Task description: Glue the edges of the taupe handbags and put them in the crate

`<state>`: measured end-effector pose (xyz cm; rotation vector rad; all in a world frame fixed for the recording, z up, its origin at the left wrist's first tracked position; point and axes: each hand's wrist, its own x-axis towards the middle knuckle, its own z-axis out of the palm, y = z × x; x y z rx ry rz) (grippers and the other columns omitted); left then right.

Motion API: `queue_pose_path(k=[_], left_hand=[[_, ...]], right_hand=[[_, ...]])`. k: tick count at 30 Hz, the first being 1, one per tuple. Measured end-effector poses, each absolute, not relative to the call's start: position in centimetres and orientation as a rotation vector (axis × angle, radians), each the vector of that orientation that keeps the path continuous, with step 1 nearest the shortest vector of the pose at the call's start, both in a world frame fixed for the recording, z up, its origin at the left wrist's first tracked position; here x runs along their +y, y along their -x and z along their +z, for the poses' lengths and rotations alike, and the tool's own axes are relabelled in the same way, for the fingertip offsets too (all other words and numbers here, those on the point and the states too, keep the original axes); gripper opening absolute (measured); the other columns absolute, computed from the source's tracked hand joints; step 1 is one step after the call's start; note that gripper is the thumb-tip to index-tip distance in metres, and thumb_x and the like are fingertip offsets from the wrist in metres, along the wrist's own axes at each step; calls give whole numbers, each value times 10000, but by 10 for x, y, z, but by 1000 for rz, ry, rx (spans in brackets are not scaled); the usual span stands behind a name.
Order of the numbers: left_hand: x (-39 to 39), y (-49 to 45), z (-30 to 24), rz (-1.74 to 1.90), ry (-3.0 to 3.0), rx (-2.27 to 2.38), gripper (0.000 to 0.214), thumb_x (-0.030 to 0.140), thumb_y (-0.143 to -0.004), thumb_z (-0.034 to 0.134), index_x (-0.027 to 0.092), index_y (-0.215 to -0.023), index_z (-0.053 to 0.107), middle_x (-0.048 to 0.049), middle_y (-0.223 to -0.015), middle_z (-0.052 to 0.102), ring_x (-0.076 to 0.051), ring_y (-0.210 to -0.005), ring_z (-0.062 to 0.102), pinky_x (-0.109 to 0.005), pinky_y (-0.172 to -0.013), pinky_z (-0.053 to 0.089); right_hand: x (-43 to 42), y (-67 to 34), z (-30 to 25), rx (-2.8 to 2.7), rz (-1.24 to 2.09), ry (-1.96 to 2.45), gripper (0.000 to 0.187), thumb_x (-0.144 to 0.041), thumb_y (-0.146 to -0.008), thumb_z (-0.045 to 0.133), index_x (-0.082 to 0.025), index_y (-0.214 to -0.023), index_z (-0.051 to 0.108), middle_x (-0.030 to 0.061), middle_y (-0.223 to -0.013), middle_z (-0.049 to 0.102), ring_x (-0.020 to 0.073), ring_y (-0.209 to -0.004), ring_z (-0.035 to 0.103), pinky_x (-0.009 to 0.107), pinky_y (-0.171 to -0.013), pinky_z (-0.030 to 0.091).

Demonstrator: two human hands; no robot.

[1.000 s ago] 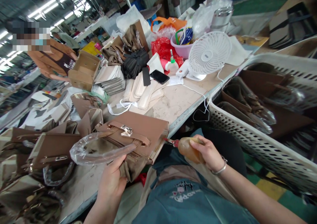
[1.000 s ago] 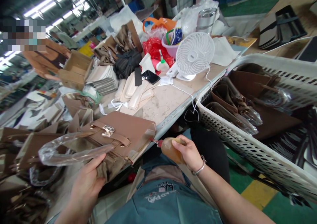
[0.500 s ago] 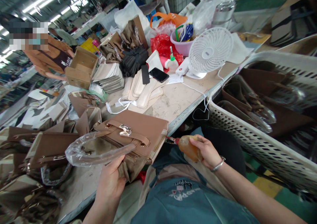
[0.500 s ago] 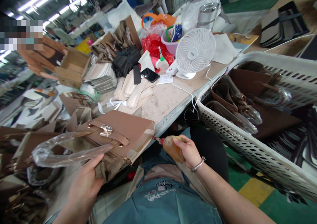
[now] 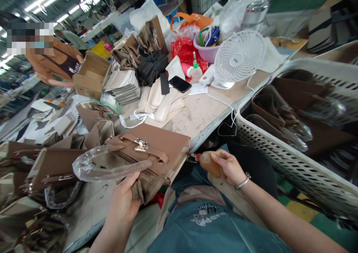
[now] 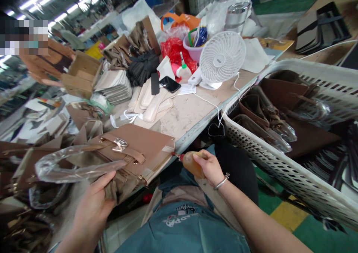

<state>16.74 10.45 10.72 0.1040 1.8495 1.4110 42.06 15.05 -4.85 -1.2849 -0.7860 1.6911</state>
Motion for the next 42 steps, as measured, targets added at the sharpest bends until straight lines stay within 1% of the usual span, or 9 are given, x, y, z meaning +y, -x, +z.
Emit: queue_pose_path(k=[6, 9, 13, 16, 20, 27, 34, 39, 42], left_hand=[[141, -177, 122, 1451, -361, 1673, 316, 82, -712, 691, 218, -997, 707, -29, -921, 760, -225, -885, 713, -350, -816, 592], [163, -181, 122, 1470, -437, 1593, 303, 88, -672, 730, 190, -956, 713, -42, -924, 759, -241, -891, 711, -377, -829, 588], [185, -182, 116, 1505, -555, 1559, 324, 90, -604, 784, 162, -913, 718, -52, -911, 761, -247, -857, 715, -394, -841, 583], [197, -185, 115, 1476, -582, 1538, 333, 93, -571, 798, 153, -889, 716, -62, -890, 761, -262, -863, 713, -420, -833, 583], [211, -193, 117, 1441, -609, 1515, 291, 103, -549, 802, 139, -823, 711, -76, -829, 756, -284, -851, 712, -442, -809, 585], [220, -200, 116, 1425, -576, 1468, 292, 87, -565, 769, 158, -842, 707, -56, -823, 757, -270, -861, 710, -426, -808, 584], [222, -198, 111, 1430, -559, 1411, 276, 92, -575, 773, 160, -834, 707, -64, -813, 757, -265, -873, 710, -414, -824, 579], [220, -197, 110, 1438, -571, 1396, 293, 96, -568, 779, 152, -847, 706, -65, -807, 756, -272, -876, 709, -429, -834, 575], [220, -197, 108, 1465, -581, 1384, 277, 114, -557, 793, 146, -818, 704, -64, -806, 756, -276, -866, 710, -437, -840, 573]], right_hand=[[156, -422, -46, -1159, 1404, 1328, 297, -456, -745, 699, -182, -696, 598, -10, -628, 538, 157, -607, 471, 290, -581, 367], [154, -421, -40, -1308, 1295, 1294, 217, -386, -791, 663, -186, -724, 615, 6, -670, 557, 171, -644, 491, 303, -618, 380], [149, -421, -37, -1673, 953, 1122, 92, -243, -870, 570, -195, -806, 615, 30, -732, 572, 183, -702, 535, 308, -649, 423], [145, -423, -39, -1804, 798, 1051, 82, -176, -888, 530, -194, -905, 608, 41, -766, 561, 180, -710, 541, 298, -627, 441], [139, -423, -40, -1799, 766, 1058, 85, -178, -889, 551, -194, -954, 602, 37, -782, 552, 170, -690, 537, 295, -607, 438], [136, -421, -40, -1707, 898, 1104, 68, -200, -892, 574, -200, -830, 601, 13, -727, 567, 160, -679, 544, 293, -623, 429], [134, -421, -44, -1721, 785, 1093, 47, -182, -888, 572, -199, -915, 606, 24, -779, 567, 167, -713, 547, 303, -639, 436], [134, -415, -40, -1740, 799, 1074, 66, -173, -890, 564, -199, -839, 596, 17, -722, 553, 159, -672, 543, 284, -604, 442], [135, -416, -42, -1776, 728, 1066, 70, -152, -882, 557, -196, -881, 612, 33, -755, 548, 166, -678, 542, 291, -600, 450]])
